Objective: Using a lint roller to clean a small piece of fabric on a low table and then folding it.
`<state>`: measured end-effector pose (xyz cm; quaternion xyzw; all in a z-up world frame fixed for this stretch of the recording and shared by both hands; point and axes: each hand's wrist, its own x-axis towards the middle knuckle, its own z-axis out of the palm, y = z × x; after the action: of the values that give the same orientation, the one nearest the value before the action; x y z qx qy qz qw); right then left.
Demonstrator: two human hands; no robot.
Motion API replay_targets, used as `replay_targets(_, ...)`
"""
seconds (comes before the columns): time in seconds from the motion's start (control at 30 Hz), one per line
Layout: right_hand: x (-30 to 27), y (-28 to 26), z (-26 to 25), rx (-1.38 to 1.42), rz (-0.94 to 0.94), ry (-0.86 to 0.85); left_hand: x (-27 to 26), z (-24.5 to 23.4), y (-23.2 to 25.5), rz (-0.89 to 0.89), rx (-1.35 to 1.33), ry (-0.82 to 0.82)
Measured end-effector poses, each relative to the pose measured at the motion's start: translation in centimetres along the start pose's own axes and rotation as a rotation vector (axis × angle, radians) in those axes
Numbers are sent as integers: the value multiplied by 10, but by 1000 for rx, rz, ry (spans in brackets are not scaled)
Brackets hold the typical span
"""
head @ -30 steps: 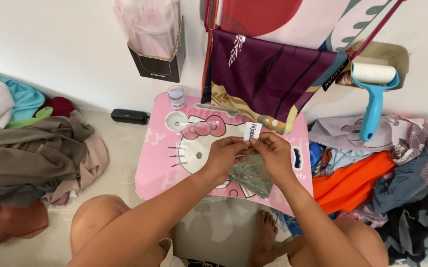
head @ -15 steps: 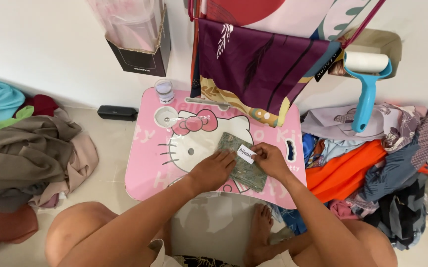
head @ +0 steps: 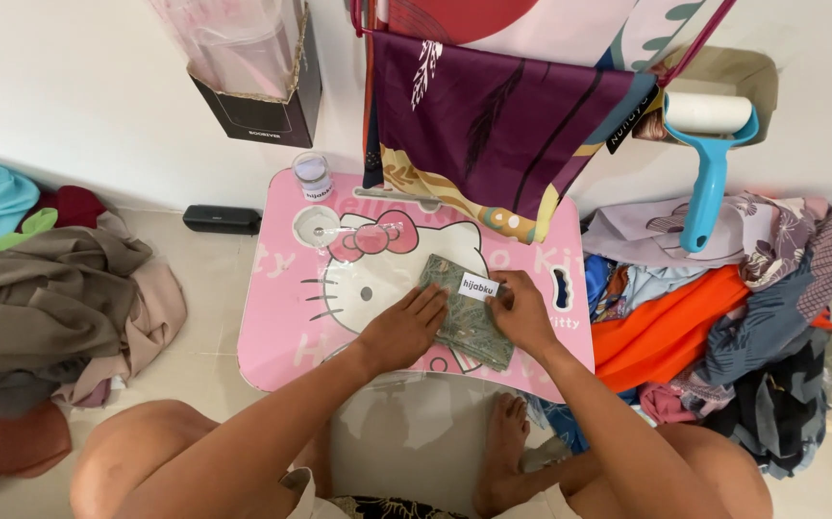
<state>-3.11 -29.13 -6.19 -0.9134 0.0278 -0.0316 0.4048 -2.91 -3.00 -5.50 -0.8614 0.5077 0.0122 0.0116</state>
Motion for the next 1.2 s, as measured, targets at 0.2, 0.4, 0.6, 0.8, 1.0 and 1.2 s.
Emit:
replay_targets(0.2,-19,-16,-5,-215,-261,-50,-1,29,-7,43,29,216)
replay_targets(0.4,-38,-39,-5,-367,-380,-71,-2,41,-7,45,15,245)
replay_targets(0.6,-25,-2,8,-494,-336,-109,2,37,-9,62,20,190)
replay_targets(0.8,-11,21,20,-570,-355,-34,4,40,-10,61,-3,174)
replay_targets(1.0,-11,15,24,-546,-365,-9,2,39,-10,91,26,202)
replay_targets(1.2,-28,-16,14,-592,-567,29,2,54,-12,140,124,291)
